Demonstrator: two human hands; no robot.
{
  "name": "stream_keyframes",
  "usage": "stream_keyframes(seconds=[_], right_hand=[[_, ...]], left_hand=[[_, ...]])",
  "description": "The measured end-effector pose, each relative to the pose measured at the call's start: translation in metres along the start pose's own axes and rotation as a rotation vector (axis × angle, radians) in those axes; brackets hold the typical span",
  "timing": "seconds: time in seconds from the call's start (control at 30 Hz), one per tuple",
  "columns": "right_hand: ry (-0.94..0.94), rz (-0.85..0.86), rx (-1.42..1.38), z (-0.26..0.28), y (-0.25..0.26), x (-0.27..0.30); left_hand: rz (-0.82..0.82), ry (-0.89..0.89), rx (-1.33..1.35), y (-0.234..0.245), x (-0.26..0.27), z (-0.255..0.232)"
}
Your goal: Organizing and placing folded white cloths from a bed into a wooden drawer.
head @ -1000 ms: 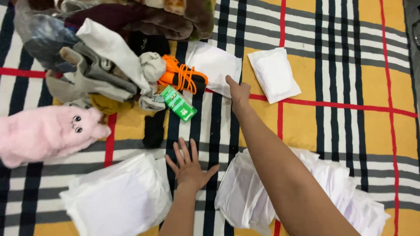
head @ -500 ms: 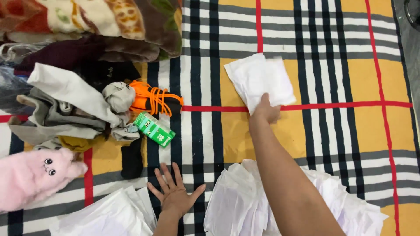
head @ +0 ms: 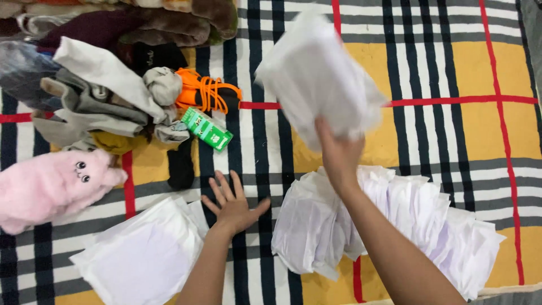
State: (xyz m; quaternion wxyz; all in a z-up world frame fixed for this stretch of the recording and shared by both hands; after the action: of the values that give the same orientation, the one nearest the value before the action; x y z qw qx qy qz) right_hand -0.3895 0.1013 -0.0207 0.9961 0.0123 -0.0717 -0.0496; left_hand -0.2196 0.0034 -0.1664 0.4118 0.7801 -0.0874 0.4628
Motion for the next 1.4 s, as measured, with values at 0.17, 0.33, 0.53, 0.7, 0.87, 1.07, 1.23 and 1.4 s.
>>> stream_keyframes(seconds=[0.17, 0.33, 0.53, 0.7, 0.87, 1.07, 1.23, 1.4], right_hand=[[1.173, 0.793, 0.496, -0.054, 0.097, 0.038], [1.422, 1.042, 0.298, -0.001, 0.091, 0.133], [1.303, 1.239, 0.354, 0.028, 0.080, 0.173], [1.391, 1.371, 0.333, 0.062, 0.082, 0.204], [0.404, 1.189, 0.328, 0.060, 0.081, 0.219], [-0.633, 0.483, 0.184, 0.038, 0.022, 0.239], [-0.555, 0.508, 0.115, 0.004, 0.015, 0.259], [-0.398, 0.656, 0.080, -0.016, -0.012, 0.267]], left_hand=[[-0.200, -0.407, 1.302, 0.045, 0.073, 0.019], [0.158, -0.171, 1.585, 0.047, 0.142, 0.054], [0.127, 0.090, 1.467, 0.059, 0.205, 0.063], [-0.300, -0.043, 1.789, 0.043, 0.198, 0.101], [-0.460, -0.041, 1.785, 0.049, 0.215, 0.113], [-0.501, -0.048, 1.679, 0.033, 0.223, 0.121], [-0.463, 0.074, 1.536, 0.020, 0.247, 0.126], [-0.552, -0.082, 1.370, 0.009, 0.235, 0.145]])
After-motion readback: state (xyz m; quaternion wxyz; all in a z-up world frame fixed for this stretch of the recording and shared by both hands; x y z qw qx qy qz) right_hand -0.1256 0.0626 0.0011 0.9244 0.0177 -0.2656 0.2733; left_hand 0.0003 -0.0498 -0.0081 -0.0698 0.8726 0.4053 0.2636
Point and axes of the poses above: each hand's wrist, its own x-axis away from the middle knuckle, its own y-axis out of the back of the hand, z = x × y, the point moved 3 cm from there along -x, towards the middle knuckle, and after that the axes turned 15 degrees about -x, right-handed, at the moved point
